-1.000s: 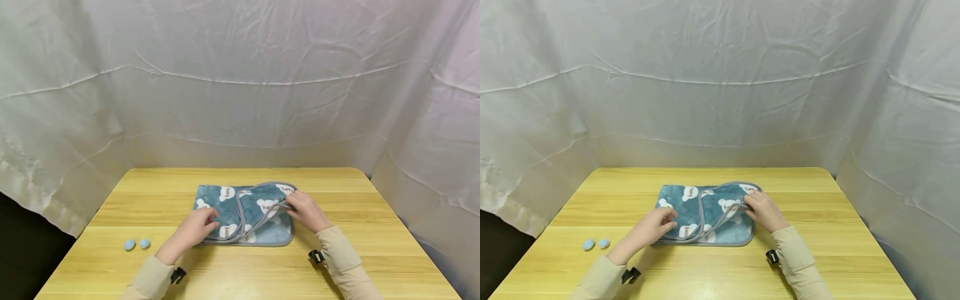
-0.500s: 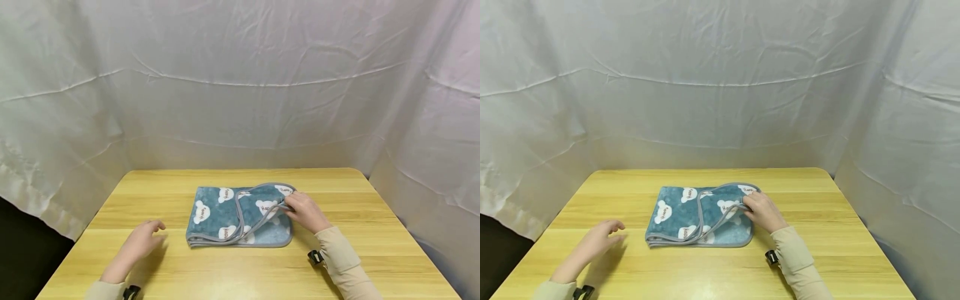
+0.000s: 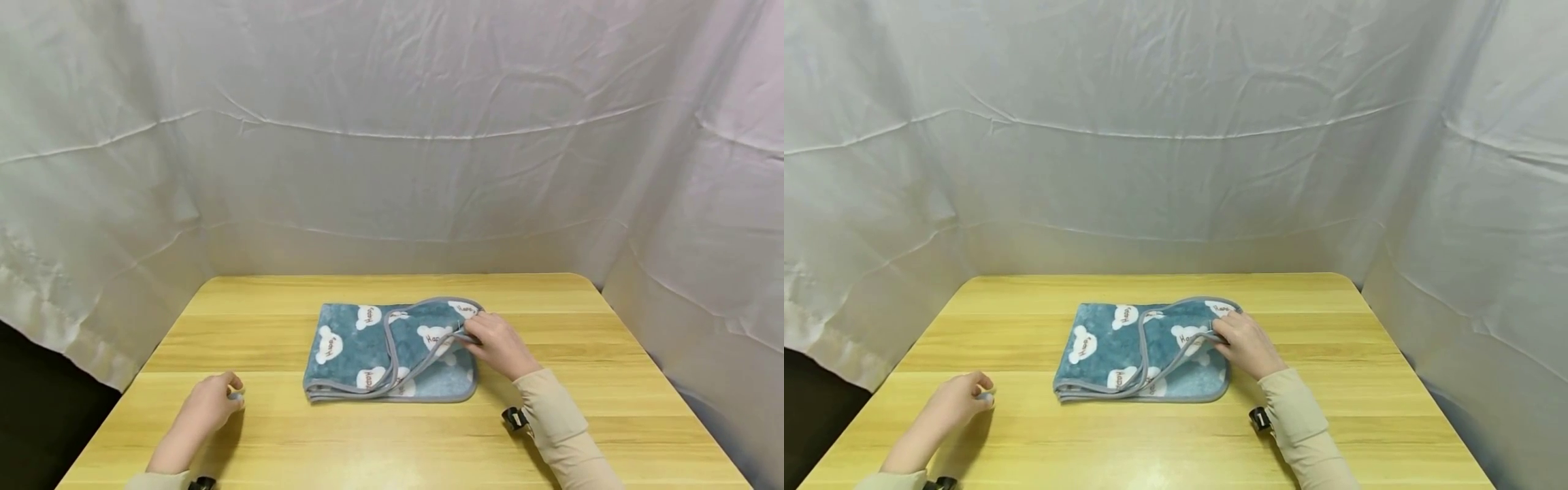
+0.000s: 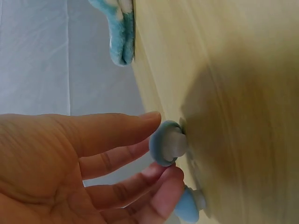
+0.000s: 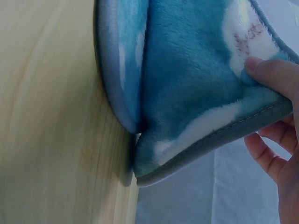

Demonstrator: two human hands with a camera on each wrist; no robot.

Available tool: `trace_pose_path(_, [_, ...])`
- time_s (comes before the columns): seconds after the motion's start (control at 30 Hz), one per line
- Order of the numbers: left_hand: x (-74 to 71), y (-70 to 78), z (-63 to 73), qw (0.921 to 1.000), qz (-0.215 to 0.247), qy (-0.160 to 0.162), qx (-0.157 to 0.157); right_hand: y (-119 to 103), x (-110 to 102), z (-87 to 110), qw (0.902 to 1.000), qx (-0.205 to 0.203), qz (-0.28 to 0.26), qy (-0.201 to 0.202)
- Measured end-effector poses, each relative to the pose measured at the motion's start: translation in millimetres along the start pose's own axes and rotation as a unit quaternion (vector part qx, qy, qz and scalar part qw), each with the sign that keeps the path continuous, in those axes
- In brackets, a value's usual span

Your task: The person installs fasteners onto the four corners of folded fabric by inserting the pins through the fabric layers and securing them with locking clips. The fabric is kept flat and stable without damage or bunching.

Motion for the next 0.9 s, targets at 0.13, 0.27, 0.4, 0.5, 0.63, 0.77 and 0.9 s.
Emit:
trace_pose_path(0.13, [3.2,-1.8,-1.2,1.0,0.003,0.006,-0.002,-1,0,-0.4,1.0,-0.007,0.005,0.004])
trace_pose_path(0.27, [5.2,-3.7,-3.7,0.9997,-0.003,0.019,-0.012,-1,0,0.1,0.9999,-0.01,0.006,0.006])
trace_pose_path(0.4, [2.4,2.6,-3.4,0.9994,-0.007,0.034,0.0,-1,0,0.9,0.9999,-0.008,0.006,0.008])
trace_pose_path(0.5, [-1.5,13.6,-3.0,0.9989,0.001,0.043,0.021,0,0,1.2,0.9999,-0.007,0.006,0.01])
trace_pose_path(0.63, [-3.4,28.3,-5.8,0.9977,0.019,0.052,0.041,1,0,1.5,0.9999,-0.005,0.005,0.01])
trace_pose_path(0.77, [-6.1,44.9,-10.1,0.9957,0.035,0.064,0.057,1,0,1.3,0.9999,-0.006,0.009,0.009])
trace_pose_path(0.9, [-9.8,63.2,-16.8,0.9933,0.048,0.077,0.073,-1,-1,0.7,0.9999,-0.008,0.011,0.008])
Point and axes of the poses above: each hand's wrist, its own z-axis away from the middle knuckle, its own x-axis out of the palm, y = z × x, the point moved 10 cm from there along -z, towards the middle knuckle
